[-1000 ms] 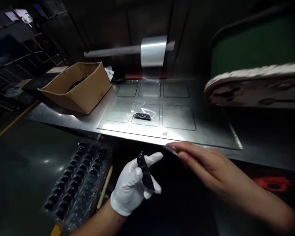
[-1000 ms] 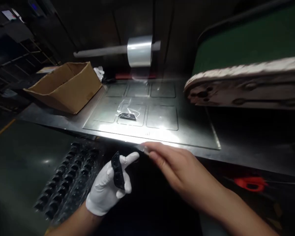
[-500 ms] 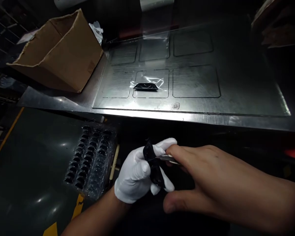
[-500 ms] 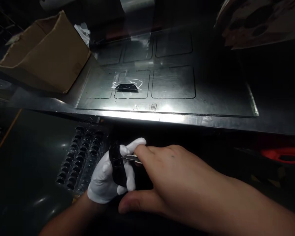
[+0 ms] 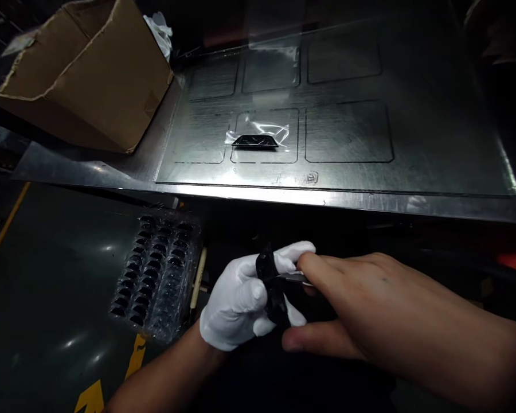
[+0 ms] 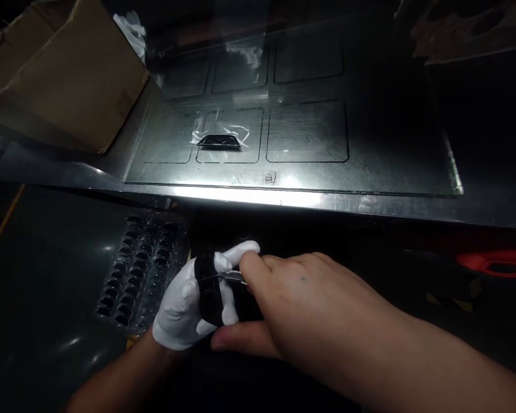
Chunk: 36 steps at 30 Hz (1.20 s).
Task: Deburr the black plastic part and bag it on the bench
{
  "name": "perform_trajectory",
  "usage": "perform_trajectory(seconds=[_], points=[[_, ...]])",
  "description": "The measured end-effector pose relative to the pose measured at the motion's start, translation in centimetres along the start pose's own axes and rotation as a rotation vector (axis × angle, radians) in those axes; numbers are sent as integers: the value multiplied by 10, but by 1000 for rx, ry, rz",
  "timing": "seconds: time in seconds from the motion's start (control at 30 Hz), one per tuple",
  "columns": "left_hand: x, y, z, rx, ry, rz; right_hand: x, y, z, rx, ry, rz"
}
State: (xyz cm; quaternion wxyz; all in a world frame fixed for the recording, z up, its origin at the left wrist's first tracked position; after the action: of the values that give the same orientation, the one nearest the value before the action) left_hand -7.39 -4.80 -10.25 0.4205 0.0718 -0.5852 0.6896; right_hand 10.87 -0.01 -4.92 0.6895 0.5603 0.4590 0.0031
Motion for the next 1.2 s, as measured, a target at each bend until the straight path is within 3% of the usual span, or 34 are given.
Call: perform_trajectory(seconds=[0.17,0.43,0.77,0.9,0.97,1.1,1.13,1.2], points=[[2,2,0,48,-13,5,-2,-2,0,31,39,45],[4,1,2,102,82,-57,-2,-5,2,12,27,78],[-2,10,0,63,3,-25,0,-15,4,-80,-22,150],[-5,8,-3,68,-17,2,1,-11,5,-108,-80,59],[-8,9,-4,91,-10,7,2,-5,11,-54,-71,-68],[-7,14,-5,167,-70,-9,17,7,36,359,57,-133],[-5,16,-5,180,-84,-14,26,6,43,404,31,-86],[-2,17,-4,182,-96,-25,42,1,55,346,-93,11]])
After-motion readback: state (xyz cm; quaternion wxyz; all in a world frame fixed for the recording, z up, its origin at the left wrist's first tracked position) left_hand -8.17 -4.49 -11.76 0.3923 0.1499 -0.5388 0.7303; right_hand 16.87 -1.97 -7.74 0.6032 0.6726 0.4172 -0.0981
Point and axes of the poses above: each hand's wrist, its own z-axis away from the middle knuckle, its own y-axis out of the back of the hand, x = y × z, the point moved 2 cm from there along -z, towards the middle knuckle, and after that the axes turned 9 degrees about x, right-handed, at the moved point
